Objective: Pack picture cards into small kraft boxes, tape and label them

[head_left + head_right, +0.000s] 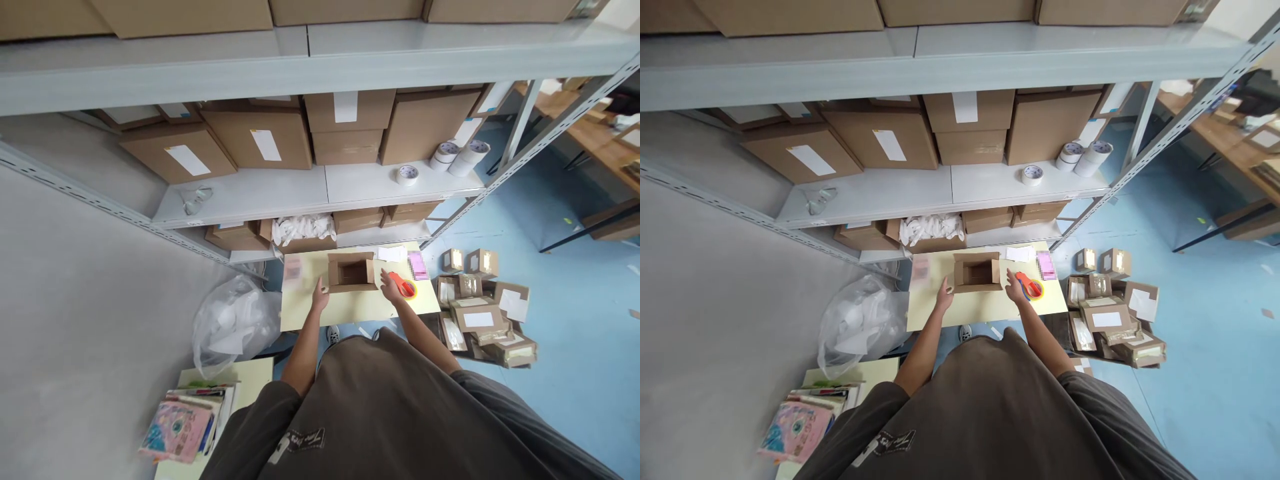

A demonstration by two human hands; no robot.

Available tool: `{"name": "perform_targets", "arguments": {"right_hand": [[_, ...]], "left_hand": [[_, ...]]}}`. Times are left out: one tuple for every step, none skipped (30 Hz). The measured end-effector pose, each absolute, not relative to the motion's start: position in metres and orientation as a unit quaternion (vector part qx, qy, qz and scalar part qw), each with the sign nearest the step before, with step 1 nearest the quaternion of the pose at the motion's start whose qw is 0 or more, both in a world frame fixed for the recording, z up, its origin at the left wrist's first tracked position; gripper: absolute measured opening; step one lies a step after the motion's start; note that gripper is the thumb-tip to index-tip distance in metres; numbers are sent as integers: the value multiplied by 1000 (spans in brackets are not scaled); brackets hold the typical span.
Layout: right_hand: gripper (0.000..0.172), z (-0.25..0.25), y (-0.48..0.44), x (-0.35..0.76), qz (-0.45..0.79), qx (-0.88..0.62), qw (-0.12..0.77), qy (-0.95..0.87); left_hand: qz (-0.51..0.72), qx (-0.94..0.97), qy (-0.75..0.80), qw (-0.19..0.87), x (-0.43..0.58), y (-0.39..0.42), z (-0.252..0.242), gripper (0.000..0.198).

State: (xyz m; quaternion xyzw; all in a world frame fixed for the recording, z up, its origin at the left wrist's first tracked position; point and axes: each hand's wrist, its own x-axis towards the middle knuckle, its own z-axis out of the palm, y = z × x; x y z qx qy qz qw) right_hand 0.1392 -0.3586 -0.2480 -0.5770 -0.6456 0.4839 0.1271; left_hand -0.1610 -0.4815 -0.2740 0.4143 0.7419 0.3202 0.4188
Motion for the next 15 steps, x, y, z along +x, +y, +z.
{"name": "perform_targets", "arguments": {"right_hand": [[94, -240, -354, 137, 465, -595, 140, -640], [88, -231, -350, 132, 446, -607, 152, -640], [81, -223, -346, 123, 431, -610, 161, -646], [75, -215, -342, 112, 420, -602, 167, -658], [71, -209, -339, 99, 416, -581, 173, -677], [67, -205, -337, 85, 416, -547, 180, -703], [64, -203, -334, 72, 417, -509, 180, -731], [61, -202, -332, 61, 416, -474, 165, -758], [58, -203, -330, 52, 412, -443, 146, -783], [55, -204, -328, 47, 403, -418, 122, -805], [52, -206, -325, 46, 388, -402, 97, -824], [50, -208, -323, 49, 368, -391, 78, -840], [48, -211, -320, 53, 347, -386, 62, -852], [50, -213, -318, 60, 328, -387, 47, -860], [55, -215, -317, 67, 314, -395, 34, -863]], "left_hand": [[319, 401, 771, 378, -167, -477, -268, 95], [326, 396, 788, 340, -170, -471, -261, 86], [339, 405, 791, 308, -172, -463, -253, 77], [359, 432, 775, 290, -171, -453, -244, 69], [371, 474, 745, 287, -167, -443, -236, 64], [364, 523, 712, 295, -163, -432, -227, 62], [342, 571, 680, 308, -158, -423, -220, 64], [315, 607, 656, 318, -154, -414, -215, 66], [285, 630, 644, 328, -152, -408, -211, 68], [254, 644, 639, 334, -151, -405, -209, 70], [226, 650, 643, 336, -154, -404, -209, 72], [203, 648, 653, 334, -158, -406, -210, 73], [184, 643, 667, 327, -164, -409, -213, 75], [170, 636, 683, 317, -171, -414, -216, 79], [161, 627, 698, 307, -177, -419, -220, 85]]}}
